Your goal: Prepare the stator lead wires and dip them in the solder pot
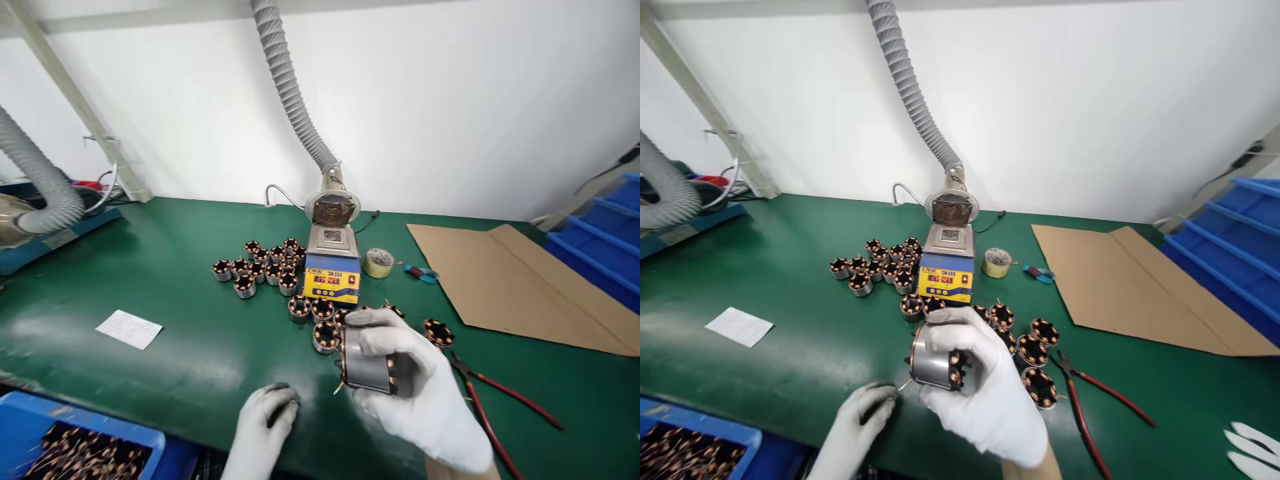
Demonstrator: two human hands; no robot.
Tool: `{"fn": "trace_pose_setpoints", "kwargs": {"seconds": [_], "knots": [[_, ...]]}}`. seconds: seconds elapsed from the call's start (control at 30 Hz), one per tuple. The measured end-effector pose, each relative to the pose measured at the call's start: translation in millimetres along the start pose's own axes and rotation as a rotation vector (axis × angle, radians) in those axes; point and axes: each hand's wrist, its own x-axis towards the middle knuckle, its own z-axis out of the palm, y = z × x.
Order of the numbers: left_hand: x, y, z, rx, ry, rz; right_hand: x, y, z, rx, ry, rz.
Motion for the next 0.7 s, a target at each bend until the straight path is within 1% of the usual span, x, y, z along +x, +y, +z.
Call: {"fn": "trace_pose_setpoints", "kwargs": {"seconds": [0.07, 0.1, 0.13, 0.17, 0.27, 0.37, 0.43, 0.5, 0.57, 0.63, 0.67, 0.7], "knots": [[-1, 19, 3.1, -0.219, -0.149, -0.157, -6, -1, 4, -0.184, 0.085, -0.121], [0, 29, 3.3, -0.314, -0.201, -0.194, -8, 0, 5, -0.261, 0.115, -0.167], [1, 39, 2.7, -0.392, -0.231, -0.206, -11, 1, 7, -0.306, 0.134, -0.191], [2, 49, 1.5, -0.456, -0.243, -0.200, -13, 3, 8, -0.338, 0.151, -0.204], [6, 70, -2.7, -0.621, -0.208, -0.168, -16, 6, 11, -0.386, 0.183, -0.210], [8, 77, -4.5, -0.748, -0.189, -0.186, -15, 7, 13, -0.425, 0.176, -0.218], [7, 77, -4.6, -0.841, -0.209, -0.169, -16, 8, 15, -0.427, 0.174, -0.207], [7, 79, -5.0, -0.955, -0.267, -0.123, -18, 13, 16, -0.361, 0.183, -0.151], [7, 83, -6.3, -1.006, -0.391, -0.088, -24, 22, 18, -0.207, 0.185, -0.049], [8, 87, -8.6, -0.924, -0.486, -0.085, -34, 36, 22, -0.036, 0.177, 0.100], [9, 88, -10.4, -0.856, -0.493, -0.089, -40, 44, 25, 0.022, 0.162, 0.177], [9, 87, -13.0, -0.788, -0.465, -0.094, -46, 52, 29, 0.049, 0.174, 0.262]]}}
